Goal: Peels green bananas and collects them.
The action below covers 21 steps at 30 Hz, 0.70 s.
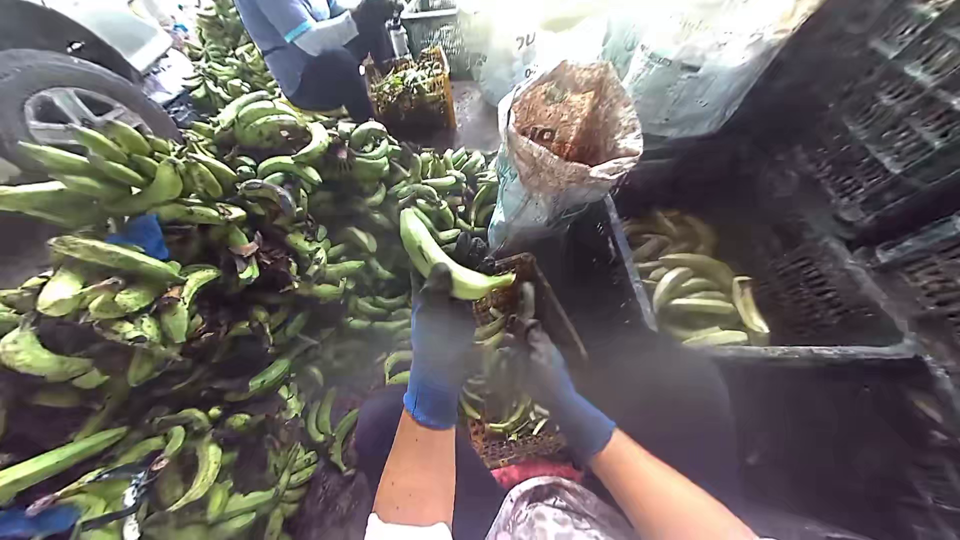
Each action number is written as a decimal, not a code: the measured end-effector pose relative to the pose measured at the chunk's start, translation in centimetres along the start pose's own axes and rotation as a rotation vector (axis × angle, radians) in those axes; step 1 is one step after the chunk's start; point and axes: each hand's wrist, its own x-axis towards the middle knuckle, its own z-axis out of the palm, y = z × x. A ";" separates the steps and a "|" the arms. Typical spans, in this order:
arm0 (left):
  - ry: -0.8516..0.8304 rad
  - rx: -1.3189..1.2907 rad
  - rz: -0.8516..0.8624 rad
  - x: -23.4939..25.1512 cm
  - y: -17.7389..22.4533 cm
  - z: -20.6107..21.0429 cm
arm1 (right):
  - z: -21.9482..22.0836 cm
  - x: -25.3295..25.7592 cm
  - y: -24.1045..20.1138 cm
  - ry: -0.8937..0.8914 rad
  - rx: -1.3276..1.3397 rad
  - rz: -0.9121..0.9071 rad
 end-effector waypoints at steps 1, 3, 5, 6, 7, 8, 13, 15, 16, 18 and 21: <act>0.049 0.058 -0.003 -0.3 0.3 -0.6 | -0.1 0.0 -0.1 -0.023 -0.051 -0.008; 0.129 0.109 0.010 -0.9 0.5 -1.6 | 0.3 -1.0 -1.0 -0.056 -0.253 -0.023; 0.221 0.215 0.053 -1.8 0.2 -2.2 | 1.9 -3.5 -3.3 -0.138 -0.312 -0.201; 0.229 0.274 0.070 -2.3 0.0 -2.5 | 2.9 -4.7 -4.8 -0.193 -0.264 -0.385; 0.224 0.327 0.081 -2.7 -0.4 -3.0 | 3.6 -5.7 -6.4 -0.265 -0.185 -0.583; 0.218 0.354 0.095 -3.2 -0.9 -3.3 | 4.0 -6.2 -8.0 -0.328 -0.130 -0.746; 0.133 0.239 0.027 -4.3 -0.8 -3.5 | 1.1 -4.4 -4.6 -0.284 -0.601 -0.378; 0.094 0.053 -0.087 -3.5 0.5 -3.5 | -0.2 -3.4 -3.1 -0.348 -0.699 -0.010; 0.113 0.004 -0.137 -3.0 1.0 -3.4 | -0.5 -3.1 -3.6 -0.379 -0.663 0.058; 0.073 0.009 -0.236 -2.5 1.6 -3.9 | -0.2 -2.5 -6.4 -0.426 -0.476 0.038; 0.077 0.119 -0.345 -0.3 2.3 -2.8 | 1.2 0.9 -12.9 -0.446 -0.491 -0.287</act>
